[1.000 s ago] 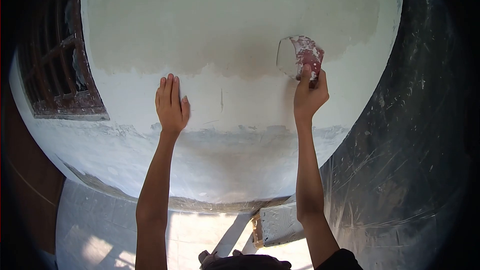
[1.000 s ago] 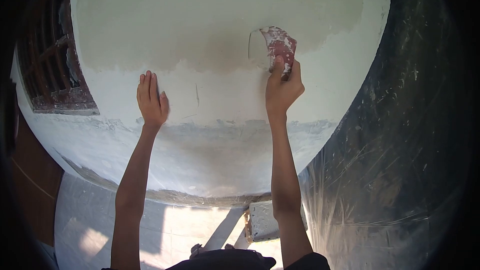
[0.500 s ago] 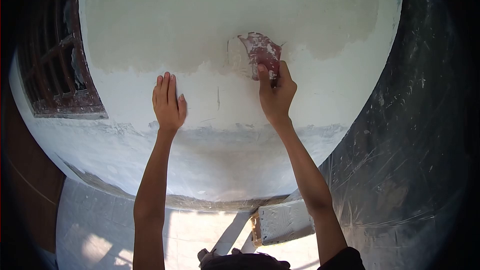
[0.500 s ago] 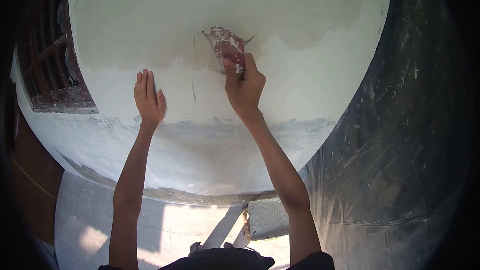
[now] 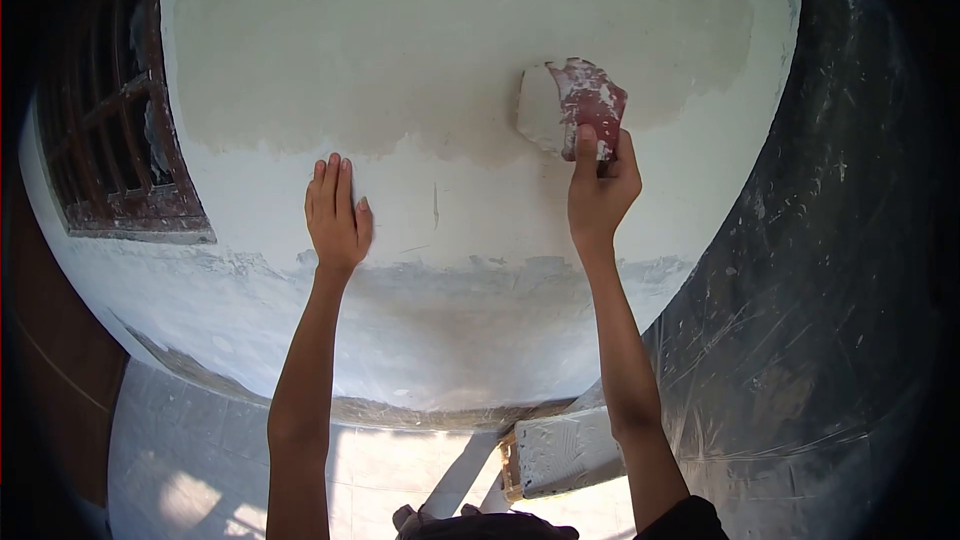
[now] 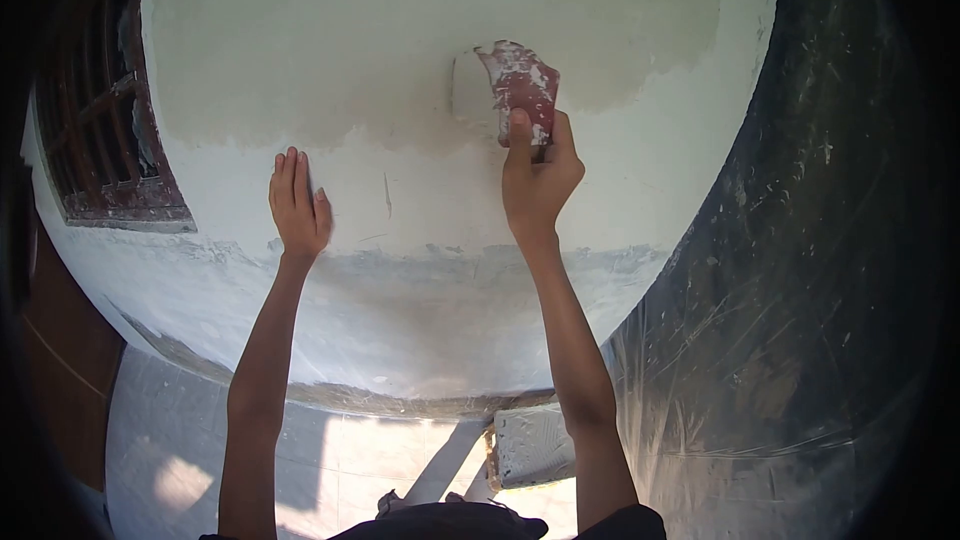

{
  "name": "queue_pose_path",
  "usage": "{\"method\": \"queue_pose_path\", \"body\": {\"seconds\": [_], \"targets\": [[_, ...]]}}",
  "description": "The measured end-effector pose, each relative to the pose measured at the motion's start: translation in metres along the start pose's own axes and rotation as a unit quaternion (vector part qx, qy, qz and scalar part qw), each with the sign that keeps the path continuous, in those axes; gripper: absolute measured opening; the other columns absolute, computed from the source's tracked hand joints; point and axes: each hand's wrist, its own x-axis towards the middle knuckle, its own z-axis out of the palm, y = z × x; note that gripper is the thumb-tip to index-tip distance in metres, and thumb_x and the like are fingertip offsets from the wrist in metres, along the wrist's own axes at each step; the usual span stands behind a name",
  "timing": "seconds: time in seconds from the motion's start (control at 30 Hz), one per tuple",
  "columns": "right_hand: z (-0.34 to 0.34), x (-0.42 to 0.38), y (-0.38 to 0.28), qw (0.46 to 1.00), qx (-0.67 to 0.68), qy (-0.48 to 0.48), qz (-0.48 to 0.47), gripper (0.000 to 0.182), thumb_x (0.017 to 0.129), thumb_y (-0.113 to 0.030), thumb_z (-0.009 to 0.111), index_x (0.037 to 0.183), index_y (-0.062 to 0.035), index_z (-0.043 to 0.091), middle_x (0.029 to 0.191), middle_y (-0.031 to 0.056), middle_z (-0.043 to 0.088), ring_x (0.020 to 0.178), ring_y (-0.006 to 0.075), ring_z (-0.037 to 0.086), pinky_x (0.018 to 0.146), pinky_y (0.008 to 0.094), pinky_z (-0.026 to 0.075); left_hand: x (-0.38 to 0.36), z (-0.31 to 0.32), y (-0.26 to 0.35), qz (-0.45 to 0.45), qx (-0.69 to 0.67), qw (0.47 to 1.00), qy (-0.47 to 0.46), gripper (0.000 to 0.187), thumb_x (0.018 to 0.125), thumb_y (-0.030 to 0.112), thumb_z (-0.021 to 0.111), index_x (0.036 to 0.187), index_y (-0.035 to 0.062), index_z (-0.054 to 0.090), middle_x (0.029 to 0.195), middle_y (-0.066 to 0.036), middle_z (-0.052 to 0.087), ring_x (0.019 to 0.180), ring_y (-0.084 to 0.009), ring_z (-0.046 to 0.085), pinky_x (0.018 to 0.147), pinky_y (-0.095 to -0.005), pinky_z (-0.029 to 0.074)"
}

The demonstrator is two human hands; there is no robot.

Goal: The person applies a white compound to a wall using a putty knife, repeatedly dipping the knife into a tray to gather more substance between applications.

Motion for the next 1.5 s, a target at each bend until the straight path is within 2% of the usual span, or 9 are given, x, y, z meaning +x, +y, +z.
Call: {"method": "queue_pose_path", "body": {"seconds": [0.13, 0.4, 0.5, 0.67, 0.97, 1.03, 1.2, 1.4, 1.5], "targets": [[0.022, 0.001, 0.013, 0.963, -0.215, -0.159, -0.010, 0.023, 0.090, -0.024, 0.068, 0.091, -0.0015, 0.062, 0.059, 0.0078, 0.059, 0.042, 0.0133, 0.044, 0.044, 0.0278, 0.035, 0.001, -0.001, 0.001, 0.013, 0.001, 1.000, 0.007, 0.050, 0.089, 0.014, 0.047, 0.136, -0.0044, 0.049, 0.143, -0.020, 0.047, 0.136, -0.0369, 0.039, 0.110, -0.0473, 0.032], [-0.044, 0.043, 0.014, 0.965, -0.227, 0.127, -0.042, 0.028, 0.092, -0.025, 0.067, 0.084, 0.0010, 0.062, 0.056, 0.0030, 0.058, 0.044, 0.0069, 0.037, 0.043, 0.0261, 0.031, 0.000, -0.001, 0.003, 0.008, 0.001, 1.000, 0.006, 0.050, 0.090, 0.014, 0.046, 0.136, -0.0045, 0.049, 0.143, -0.020, 0.047, 0.136, -0.0369, 0.039, 0.110, -0.0474, 0.032], [-0.025, 0.026, -0.005, 0.987, -0.106, 0.115, -0.040, 0.028, 0.094, -0.025, 0.065, 0.085, 0.0012, 0.060, 0.056, 0.0000, 0.056, 0.045, 0.0045, 0.036, 0.043, 0.0236, 0.030, 0.001, -0.001, 0.002, 0.007, 0.009, 1.000, 0.003, 0.050, 0.090, 0.015, 0.046, 0.136, -0.0045, 0.048, 0.143, -0.020, 0.047, 0.136, -0.0369, 0.039, 0.110, -0.0475, 0.032], [0.019, -0.007, 0.011, 0.976, -0.172, -0.134, -0.009, 0.023, 0.091, -0.025, 0.067, 0.087, -0.0030, 0.060, 0.054, 0.0083, 0.053, 0.041, 0.0179, 0.042, 0.045, 0.0318, 0.035, 0.001, -0.002, 0.002, 0.019, -0.005, 1.000, -0.012, 0.052, 0.092, 0.014, 0.044, 0.140, -0.0056, 0.044, 0.146, -0.022, 0.041, 0.138, -0.0391, 0.034, 0.112, -0.0496, 0.028], [-0.038, 0.030, 0.010, 0.977, -0.180, 0.116, 0.005, 0.026, 0.093, -0.023, 0.066, 0.088, 0.0022, 0.062, 0.062, 0.0047, 0.061, 0.048, 0.0063, 0.039, 0.046, 0.0261, 0.034, 0.002, 0.000, 0.002, 0.016, 0.004, 1.000, -0.005, 0.051, 0.092, 0.015, 0.044, 0.139, -0.0055, 0.044, 0.146, -0.021, 0.042, 0.138, -0.0396, 0.034, 0.111, -0.0494, 0.029], [-0.017, 0.014, 0.002, 0.998, -0.006, 0.061, 0.006, 0.025, 0.093, -0.024, 0.066, 0.090, 0.0010, 0.062, 0.061, 0.0024, 0.059, 0.048, 0.0047, 0.036, 0.045, 0.0243, 0.031, 0.003, -0.001, 0.003, 0.013, 0.003, 1.000, 0.008, 0.050, 0.091, 0.015, 0.046, 0.137, -0.0040, 0.048, 0.144, -0.020, 0.045, 0.137, -0.0367, 0.038, 0.110, -0.0484, 0.032], [0.016, -0.010, 0.022, 0.979, -0.146, -0.129, -0.058, 0.019, 0.093, -0.020, 0.066, 0.088, -0.0023, 0.060, 0.057, 0.0040, 0.053, 0.044, 0.0075, 0.036, 0.043, 0.0263, 0.031, 0.002, -0.001, 0.001, 0.019, -0.003, 1.000, -0.001, 0.051, 0.092, 0.015, 0.045, 0.138, -0.0050, 0.046, 0.145, -0.021, 0.044, 0.137, -0.0382, 0.037, 0.111, -0.0490, 0.030], [-0.030, 0.033, 0.024, 0.977, -0.131, 0.164, -0.038, 0.025, 0.094, -0.021, 0.065, 0.083, 0.0007, 0.060, 0.060, 0.0015, 0.058, 0.048, 0.0042, 0.038, 0.044, 0.0225, 0.031, 0.003, -0.002, 0.002, 0.010, -0.002, 1.000, 0.007, 0.049, 0.090, 0.015, 0.047, 0.136, -0.0045, 0.049, 0.143, -0.020, 0.047, 0.137, -0.0367, 0.039, 0.110, -0.0477, 0.032], [-0.019, 0.019, 0.007, 0.987, -0.015, 0.159, -0.036, 0.023, 0.096, -0.021, 0.063, 0.087, 0.0005, 0.059, 0.064, -0.0011, 0.057, 0.050, 0.0025, 0.038, 0.045, 0.0205, 0.031, 0.002, 0.000, 0.001, 0.008, -0.003, 1.000, 0.008, 0.049, 0.091, 0.015, 0.046, 0.135, -0.0043, 0.050, 0.143, -0.020, 0.047, 0.136, -0.0368, 0.039, 0.110, -0.0476, 0.032]]}}
